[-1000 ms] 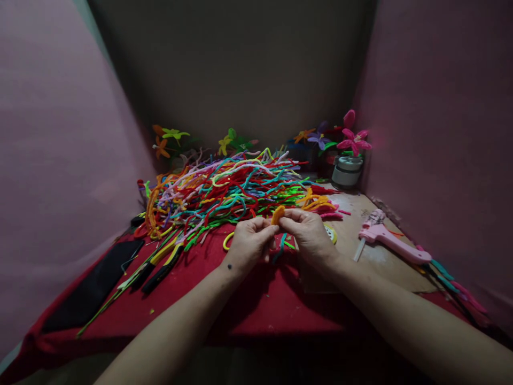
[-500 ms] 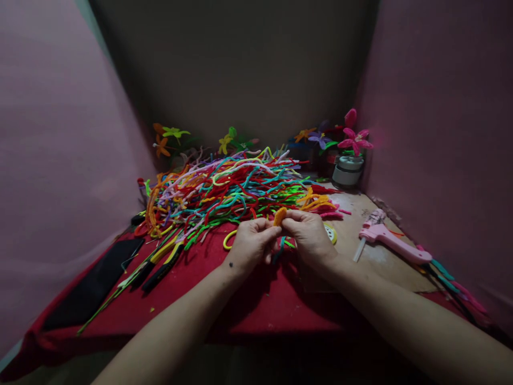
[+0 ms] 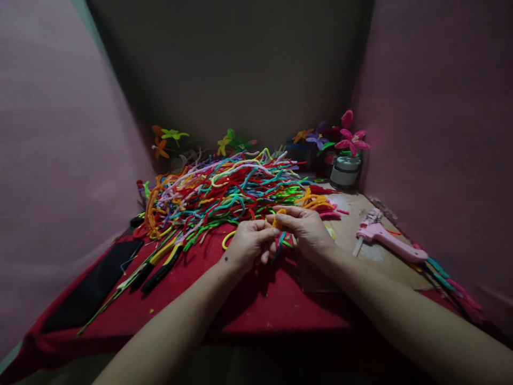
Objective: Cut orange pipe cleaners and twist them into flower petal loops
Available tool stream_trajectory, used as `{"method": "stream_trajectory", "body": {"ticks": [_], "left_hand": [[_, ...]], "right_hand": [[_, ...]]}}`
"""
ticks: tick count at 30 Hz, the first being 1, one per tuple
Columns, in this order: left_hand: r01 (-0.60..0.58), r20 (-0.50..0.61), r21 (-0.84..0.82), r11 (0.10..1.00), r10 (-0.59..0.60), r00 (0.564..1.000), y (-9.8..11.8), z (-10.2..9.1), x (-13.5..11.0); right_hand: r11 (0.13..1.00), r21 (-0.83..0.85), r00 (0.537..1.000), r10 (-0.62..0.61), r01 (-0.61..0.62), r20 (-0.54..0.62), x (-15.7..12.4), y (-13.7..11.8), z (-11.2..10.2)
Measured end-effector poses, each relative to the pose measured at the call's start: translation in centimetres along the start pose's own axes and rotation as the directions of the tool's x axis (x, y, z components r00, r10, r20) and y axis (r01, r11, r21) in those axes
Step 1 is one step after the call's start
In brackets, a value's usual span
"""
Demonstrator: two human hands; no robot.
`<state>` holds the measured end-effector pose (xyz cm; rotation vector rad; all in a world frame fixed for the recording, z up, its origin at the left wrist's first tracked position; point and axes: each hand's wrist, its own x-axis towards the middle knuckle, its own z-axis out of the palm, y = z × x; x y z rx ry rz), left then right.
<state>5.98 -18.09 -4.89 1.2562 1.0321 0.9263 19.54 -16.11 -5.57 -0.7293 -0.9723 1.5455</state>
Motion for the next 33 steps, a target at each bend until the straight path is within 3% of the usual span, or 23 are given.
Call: {"method": "stream_trajectory", "body": {"ticks": [7, 11, 16, 24, 30, 33], "left_hand": [[0.01, 0.017, 0.02, 1.0, -0.01, 1.0, -0.09, 0.1, -0.01], [0.011, 0.015, 0.019, 1.0, -0.011, 1.0, -0.02, 0.04, 0.02], [-0.015, 0.03, -0.018, 1.0, 0.015, 0.999, 0.31, -0.04, -0.15], [-0.048, 0.144, -0.078, 0.996, 0.059, 0.988, 0.37, -0.22, -0.02], [-0.092, 0.055, -0.021, 0.996, 0.093, 0.994, 0.62, 0.25, -0.14], [-0.107, 0.012, 0.056, 0.993, 0.106, 0.994, 0.75, 0.59, -0.3]], "right_hand": [[0.971, -0.194, 0.988, -0.147, 0.137, -0.037, 0.0, 0.18, -0.22], [0.99, -0.106, 0.996, -0.092, 0.093, 0.02, -0.04, -0.09, -0.17], [0.998, -0.034, 0.982, 0.061, -0.056, 0.176, -0.16, 0.34, -0.17], [0.996, -0.047, 0.995, 0.073, -0.069, 0.071, 0.17, 0.35, -0.36], [0.996, -0.051, 0.978, 0.08, -0.072, 0.191, -0.14, 0.47, -0.18], [0.995, -0.102, 0.993, 0.026, -0.014, 0.112, -0.31, 0.52, 0.0]]}}
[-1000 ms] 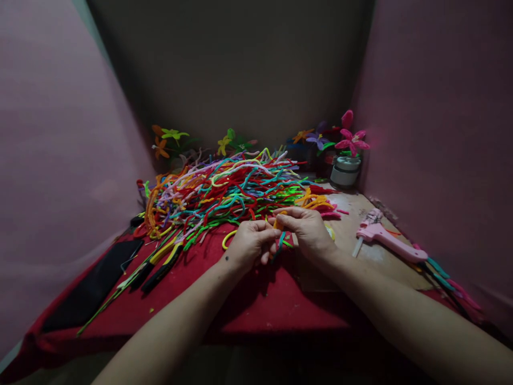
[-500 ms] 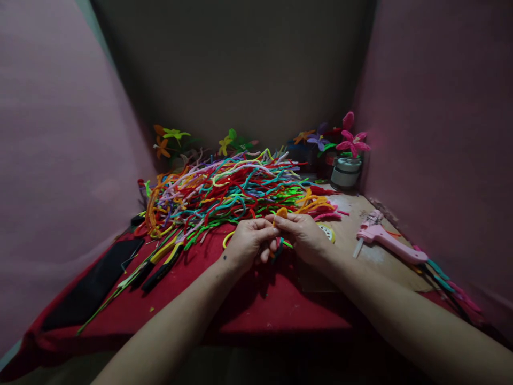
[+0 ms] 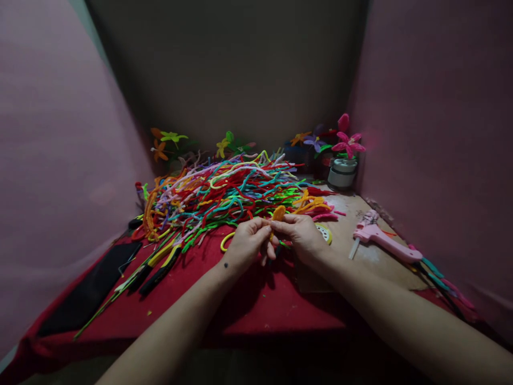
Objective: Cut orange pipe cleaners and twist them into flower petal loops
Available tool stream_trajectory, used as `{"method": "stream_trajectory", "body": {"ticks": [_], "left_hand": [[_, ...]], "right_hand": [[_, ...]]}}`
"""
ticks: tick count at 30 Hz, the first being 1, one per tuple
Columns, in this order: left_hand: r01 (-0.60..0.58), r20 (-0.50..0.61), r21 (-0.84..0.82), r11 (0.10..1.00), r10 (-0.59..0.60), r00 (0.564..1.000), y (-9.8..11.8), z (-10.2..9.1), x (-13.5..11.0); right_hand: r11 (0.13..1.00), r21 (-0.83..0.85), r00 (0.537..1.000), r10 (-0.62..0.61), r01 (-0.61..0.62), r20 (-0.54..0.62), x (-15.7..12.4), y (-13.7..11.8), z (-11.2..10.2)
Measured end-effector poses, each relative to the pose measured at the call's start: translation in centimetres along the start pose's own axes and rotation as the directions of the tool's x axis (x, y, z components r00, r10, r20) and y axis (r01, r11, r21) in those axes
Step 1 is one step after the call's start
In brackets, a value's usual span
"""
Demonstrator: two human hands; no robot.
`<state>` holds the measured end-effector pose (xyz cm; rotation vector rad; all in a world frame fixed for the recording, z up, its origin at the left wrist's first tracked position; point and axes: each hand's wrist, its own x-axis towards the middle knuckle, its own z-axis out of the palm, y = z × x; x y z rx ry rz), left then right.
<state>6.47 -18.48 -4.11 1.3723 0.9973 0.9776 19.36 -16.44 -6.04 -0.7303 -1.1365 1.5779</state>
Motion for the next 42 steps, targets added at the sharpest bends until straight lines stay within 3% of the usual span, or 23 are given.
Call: {"method": "stream_trajectory", "body": {"ticks": [3, 7, 10, 15, 19, 22, 24, 27, 31, 36, 42], "left_hand": [[-0.001, -0.034, 0.031, 1.0, 0.002, 0.999, -0.1, 0.2, 0.0], [0.017, -0.089, 0.096, 0.995, -0.008, 0.996, -0.6, 0.2, 0.1], [0.019, -0.119, 0.212, 0.977, 0.006, 0.993, -1.0, -0.1, 0.1], [-0.096, -0.211, 0.463, 0.881, 0.214, 0.954, -1.4, -0.6, 0.3], [-0.142, -0.226, 0.539, 0.83, 0.305, 0.925, -1.4, -0.7, 0.4], [-0.166, -0.269, 0.467, 0.868, 0.319, 0.909, -0.8, -1.1, 0.6], [-0.155, -0.272, 0.342, 0.927, 0.255, 0.928, -0.1, -1.6, 0.6], [-0.08, -0.155, 0.111, 0.991, 0.097, 0.983, 0.7, -2.4, 0.6], [0.048, 0.011, -0.059, 0.997, -0.047, 0.999, 1.2, -2.7, 0.2], [0.053, 0.049, -0.009, 0.999, -0.052, 0.997, 1.7, -2.4, 0.0], [-0.043, -0.022, 0.109, 0.993, 0.045, 0.999, 1.5, -2.3, 0.2]], "right_hand": [[0.998, -0.06, 0.996, -0.037, 0.031, -0.087, -0.1, -0.1, 0.1], [0.994, -0.095, 0.996, -0.058, 0.051, -0.074, -0.1, -0.1, 0.1], [0.986, -0.16, 0.989, -0.07, 0.049, -0.129, -0.2, -0.1, 0.1], [0.988, -0.157, 0.99, -0.019, -0.003, -0.141, -0.1, -0.4, 0.1], [0.983, -0.18, 0.994, 0.007, -0.026, -0.107, 0.0, -0.6, 0.3], [0.979, -0.2, 0.997, 0.028, -0.041, -0.065, -0.1, -0.7, 0.4], [0.978, -0.205, 0.999, 0.053, -0.05, 0.008, -0.3, -0.8, 0.5], [0.967, -0.238, 0.983, 0.12, -0.085, 0.135, -0.6, -1.0, 0.6], [0.952, -0.277, 0.955, 0.196, -0.131, 0.224, -0.9, -0.9, 0.8], [0.957, -0.254, 0.959, 0.196, -0.141, 0.204, -1.1, -0.9, 1.0], [0.942, -0.319, 0.959, 0.183, -0.108, 0.218, -1.3, -1.1, 1.2]]}}
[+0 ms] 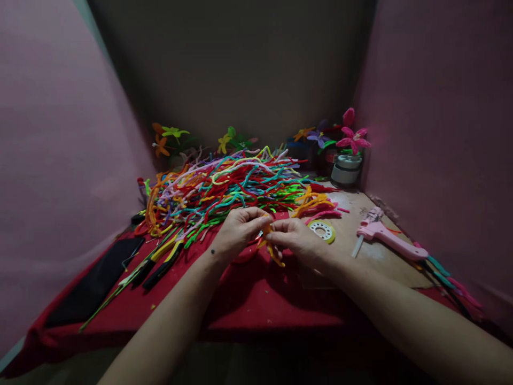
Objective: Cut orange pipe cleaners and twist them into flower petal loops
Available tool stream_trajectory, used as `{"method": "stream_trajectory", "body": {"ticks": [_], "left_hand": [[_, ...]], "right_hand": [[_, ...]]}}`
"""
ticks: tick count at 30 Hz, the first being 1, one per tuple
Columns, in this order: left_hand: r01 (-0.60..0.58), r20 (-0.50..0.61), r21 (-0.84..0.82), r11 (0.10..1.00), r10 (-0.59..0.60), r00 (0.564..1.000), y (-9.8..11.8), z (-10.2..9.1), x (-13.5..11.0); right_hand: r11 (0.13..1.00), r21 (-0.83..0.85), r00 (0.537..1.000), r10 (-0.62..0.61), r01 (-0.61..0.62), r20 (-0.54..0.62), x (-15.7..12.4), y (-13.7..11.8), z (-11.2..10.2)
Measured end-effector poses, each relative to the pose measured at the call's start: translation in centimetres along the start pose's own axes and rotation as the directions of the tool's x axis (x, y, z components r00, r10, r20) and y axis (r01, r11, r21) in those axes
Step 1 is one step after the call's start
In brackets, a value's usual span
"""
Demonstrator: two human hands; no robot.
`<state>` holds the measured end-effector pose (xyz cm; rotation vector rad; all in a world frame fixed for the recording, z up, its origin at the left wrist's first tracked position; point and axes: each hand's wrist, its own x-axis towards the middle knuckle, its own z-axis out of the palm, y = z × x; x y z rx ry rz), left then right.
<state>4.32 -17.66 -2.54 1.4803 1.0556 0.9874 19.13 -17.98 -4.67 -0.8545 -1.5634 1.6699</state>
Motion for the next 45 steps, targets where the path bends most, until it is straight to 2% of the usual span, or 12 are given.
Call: {"method": "stream_trajectory", "body": {"ticks": [5, 10, 15, 20, 25, 27, 30, 33, 39, 41, 42, 45], "left_hand": [[0.014, -0.068, -0.019, 1.0, -0.015, 0.998, 0.0, 0.2, 0.0], [-0.007, -0.13, 0.03, 1.0, 0.01, 0.991, 0.4, 0.6, -0.2], [-0.055, -0.151, 0.052, 0.997, 0.062, 0.987, 0.4, 0.7, -0.2], [-0.027, -0.196, 0.025, 0.999, 0.032, 0.98, 0.0, 1.1, -0.3], [-0.117, -0.285, 0.179, 0.977, 0.166, 0.944, -0.7, 1.5, -0.3], [-0.062, -0.255, 0.137, 0.989, 0.095, 0.962, -0.5, 1.3, -0.2], [0.065, -0.11, -0.01, 0.998, -0.066, 0.992, 0.0, 0.9, -0.1], [0.073, -0.054, -0.051, 0.996, -0.076, 0.996, 0.2, 0.8, -0.1], [-0.016, -0.078, 0.075, 0.997, 0.022, 0.997, 0.0, 1.1, -0.1], [-0.11, -0.107, 0.202, 0.973, 0.134, 0.985, -0.4, 1.1, -0.1], [-0.18, -0.132, 0.291, 0.94, 0.226, 0.965, -0.6, 1.1, -0.2], [-0.36, -0.143, 0.51, 0.781, 0.489, 0.86, -1.3, 1.1, -0.3]], "right_hand": [[0.997, -0.073, 0.999, -0.01, 0.008, -0.04, 0.2, 0.4, -0.1], [0.999, -0.037, 0.993, -0.028, 0.023, -0.115, 0.2, 0.6, 0.2], [0.999, 0.035, 0.995, -0.006, 0.01, -0.099, 0.2, 0.5, 0.2], [0.997, 0.076, 0.996, -0.001, 0.008, -0.086, 0.4, 0.6, -0.2], [0.998, 0.065, 0.994, 0.008, -0.001, -0.106, 0.2, 0.6, 0.0], [0.999, 0.037, 0.991, -0.004, 0.009, -0.136, 0.0, 0.5, 0.2], [1.0, 0.008, 0.985, -0.004, 0.005, -0.172, -0.2, 0.2, 0.4], [1.0, 0.023, 0.983, -0.005, 0.009, -0.181, -0.4, 0.0, 0.5], [0.999, 0.028, 0.985, -0.014, 0.019, -0.17, -0.3, 0.1, 0.5], [1.0, 0.023, 0.988, -0.015, 0.019, -0.156, -0.2, 0.4, 0.3], [1.0, 0.025, 0.989, -0.011, 0.014, -0.149, -0.1, 0.6, 0.2], [0.999, 0.046, 0.99, -0.003, 0.009, -0.139, 0.2, 0.9, 0.0]]}}
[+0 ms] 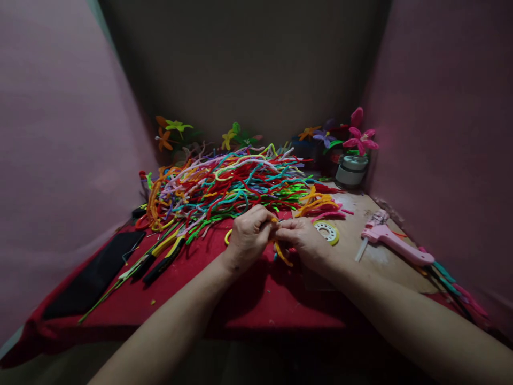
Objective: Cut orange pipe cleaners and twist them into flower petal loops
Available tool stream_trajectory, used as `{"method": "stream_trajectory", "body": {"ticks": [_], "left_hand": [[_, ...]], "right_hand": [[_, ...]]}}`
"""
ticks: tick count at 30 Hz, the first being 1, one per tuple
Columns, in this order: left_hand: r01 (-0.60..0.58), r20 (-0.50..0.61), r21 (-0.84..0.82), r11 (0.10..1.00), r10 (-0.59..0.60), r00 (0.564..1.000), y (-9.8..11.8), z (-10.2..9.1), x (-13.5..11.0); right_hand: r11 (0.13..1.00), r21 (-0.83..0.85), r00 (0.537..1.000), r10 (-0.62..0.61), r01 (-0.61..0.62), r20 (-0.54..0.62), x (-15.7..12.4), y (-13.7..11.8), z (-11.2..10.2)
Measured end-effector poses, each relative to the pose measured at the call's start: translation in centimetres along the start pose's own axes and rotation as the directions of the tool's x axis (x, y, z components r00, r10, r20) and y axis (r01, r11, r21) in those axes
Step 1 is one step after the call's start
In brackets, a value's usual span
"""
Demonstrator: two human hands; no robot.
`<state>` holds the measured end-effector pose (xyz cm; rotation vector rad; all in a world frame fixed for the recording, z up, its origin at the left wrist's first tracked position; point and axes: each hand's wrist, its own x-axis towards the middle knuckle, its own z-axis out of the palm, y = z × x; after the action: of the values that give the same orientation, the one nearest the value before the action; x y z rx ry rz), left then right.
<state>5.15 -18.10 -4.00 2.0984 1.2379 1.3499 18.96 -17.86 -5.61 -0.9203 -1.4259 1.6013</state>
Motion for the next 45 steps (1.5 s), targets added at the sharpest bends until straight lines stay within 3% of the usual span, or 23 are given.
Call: {"method": "stream_trajectory", "body": {"ticks": [2, 4, 7, 11, 14, 23, 29, 34, 40, 45], "left_hand": [[-0.035, -0.033, 0.011, 0.999, 0.035, 0.999, 0.0, 0.1, -0.1], [0.09, -0.018, -0.071, 0.993, -0.092, 0.996, 0.2, 0.1, 0.0], [0.315, 0.036, -0.21, 0.925, -0.315, 0.948, 0.6, 0.2, 0.5], [0.358, 0.015, -0.285, 0.889, -0.37, 0.929, 0.5, 0.1, 0.8], [0.422, 0.07, -0.399, 0.814, -0.431, 0.899, 0.3, -0.3, 0.9], [0.506, 0.235, -0.493, 0.708, -0.451, 0.861, 0.3, -0.4, 1.0], [0.548, 0.307, -0.447, 0.707, -0.454, 0.836, 0.3, -0.3, 0.9], [0.52, 0.229, -0.316, 0.793, -0.468, 0.853, 0.8, 0.0, 0.7], [0.507, 0.182, -0.301, 0.808, -0.473, 0.862, 0.7, -0.1, 0.7], [0.488, 0.171, -0.306, 0.817, -0.457, 0.873, 0.6, 0.0, 0.7]], "right_hand": [[1.0, 0.015, 1.0, 0.001, -0.001, -0.005, 0.1, 0.0, 0.0], [1.0, 0.017, 1.0, 0.008, -0.008, -0.011, 0.0, -0.2, 0.0], [0.999, 0.017, 0.999, 0.048, -0.048, -0.01, -0.1, -0.6, 0.1], [0.996, 0.041, 0.997, 0.079, -0.078, -0.024, -0.2, -0.6, 0.0], [0.994, 0.074, 0.995, 0.089, -0.085, -0.044, -0.1, -0.5, -0.1], [0.984, 0.179, 0.999, 0.016, -0.008, -0.046, 0.5, -0.3, -0.9], [0.959, 0.268, 0.99, -0.061, 0.094, -0.126, 0.9, 0.0, -1.4], [0.952, 0.286, 0.983, -0.063, 0.111, -0.172, 1.1, 0.1, -1.5], [0.942, 0.331, 0.988, -0.004, 0.055, -0.154, 1.2, -0.2, -1.7], [0.988, 0.153, 0.983, 0.036, -0.009, -0.178, 0.7, -0.9, -1.4]]}}
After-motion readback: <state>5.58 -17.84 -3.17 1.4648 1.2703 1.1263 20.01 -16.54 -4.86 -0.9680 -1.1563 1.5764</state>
